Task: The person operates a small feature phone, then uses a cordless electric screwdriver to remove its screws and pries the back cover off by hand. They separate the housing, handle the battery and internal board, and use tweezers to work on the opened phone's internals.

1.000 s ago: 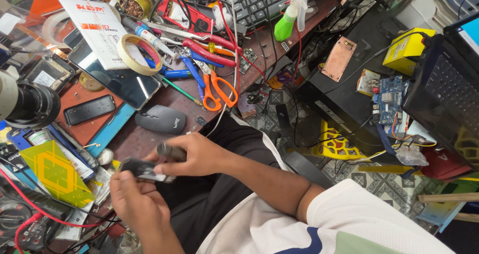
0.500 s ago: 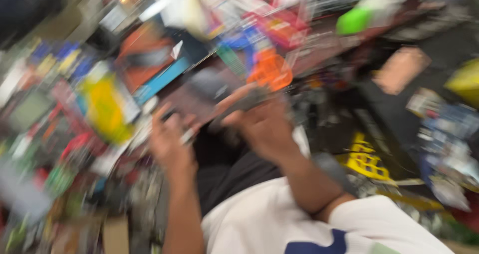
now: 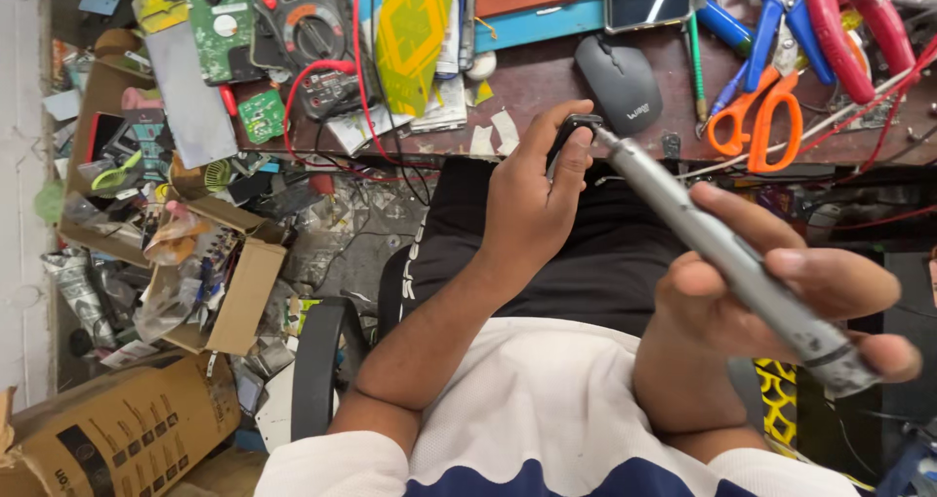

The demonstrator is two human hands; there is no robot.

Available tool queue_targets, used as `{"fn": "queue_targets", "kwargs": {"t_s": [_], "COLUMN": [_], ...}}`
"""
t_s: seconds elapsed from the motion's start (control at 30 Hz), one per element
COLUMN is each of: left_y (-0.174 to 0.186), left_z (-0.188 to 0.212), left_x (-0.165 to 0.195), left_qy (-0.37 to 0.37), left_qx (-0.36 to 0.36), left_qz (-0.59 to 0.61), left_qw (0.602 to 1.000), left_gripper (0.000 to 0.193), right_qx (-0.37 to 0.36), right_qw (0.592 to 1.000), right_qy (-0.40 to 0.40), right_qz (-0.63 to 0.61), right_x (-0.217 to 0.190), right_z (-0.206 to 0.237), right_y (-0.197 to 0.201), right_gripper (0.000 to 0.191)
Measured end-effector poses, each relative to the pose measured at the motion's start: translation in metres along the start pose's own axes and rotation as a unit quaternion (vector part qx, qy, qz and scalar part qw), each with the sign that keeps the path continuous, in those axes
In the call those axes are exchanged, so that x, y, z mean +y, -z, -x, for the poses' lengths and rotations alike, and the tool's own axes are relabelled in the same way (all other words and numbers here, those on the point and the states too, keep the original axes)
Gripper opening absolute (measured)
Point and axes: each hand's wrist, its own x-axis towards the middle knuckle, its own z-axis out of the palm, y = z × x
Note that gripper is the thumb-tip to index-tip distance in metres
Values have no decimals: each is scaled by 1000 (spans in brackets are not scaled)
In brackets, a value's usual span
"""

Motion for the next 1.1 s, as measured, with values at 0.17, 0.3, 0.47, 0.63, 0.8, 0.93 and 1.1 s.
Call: {"fn": "queue_targets", "kwargs": {"t_s": [0.17, 0.3, 0.47, 0.63, 0.8, 0.93, 1.1], "left_y": [-1, -3, -3, -2, -1, -1, -1], "left_z": [3, 5, 5, 5, 4, 3, 4], "left_x": [7, 11, 10, 9, 8, 7, 7], "left_qy": [-56, -25, -82, -80, -97, -99, -99], "left_qx": [3, -1, 17, 26, 51, 54, 56], "left_qz": [7, 5, 10, -11, -44, -48, -41], "left_qw": [998, 1000, 996, 996, 993, 992, 993], "left_gripper": [30, 31, 28, 29, 28, 28, 28], "right_qx": [12, -1, 13, 6, -38, -29, -47], "right_qw": [998, 997, 998, 998, 998, 997, 998], "right_qy": [15, 48, 35, 38, 19, 6, 35], "right_qz": [-59, -53, -55, -57, -50, -68, -25], "right_x": [-7, -3, -3, -6, -12, -16, -14], "right_z": [-2, -6, -4, -5, -10, -10, -13], "right_y": [-12, -8, -8, -12, -9, -14, -12], "right_gripper": [81, 78, 78, 76, 72, 68, 72]}}
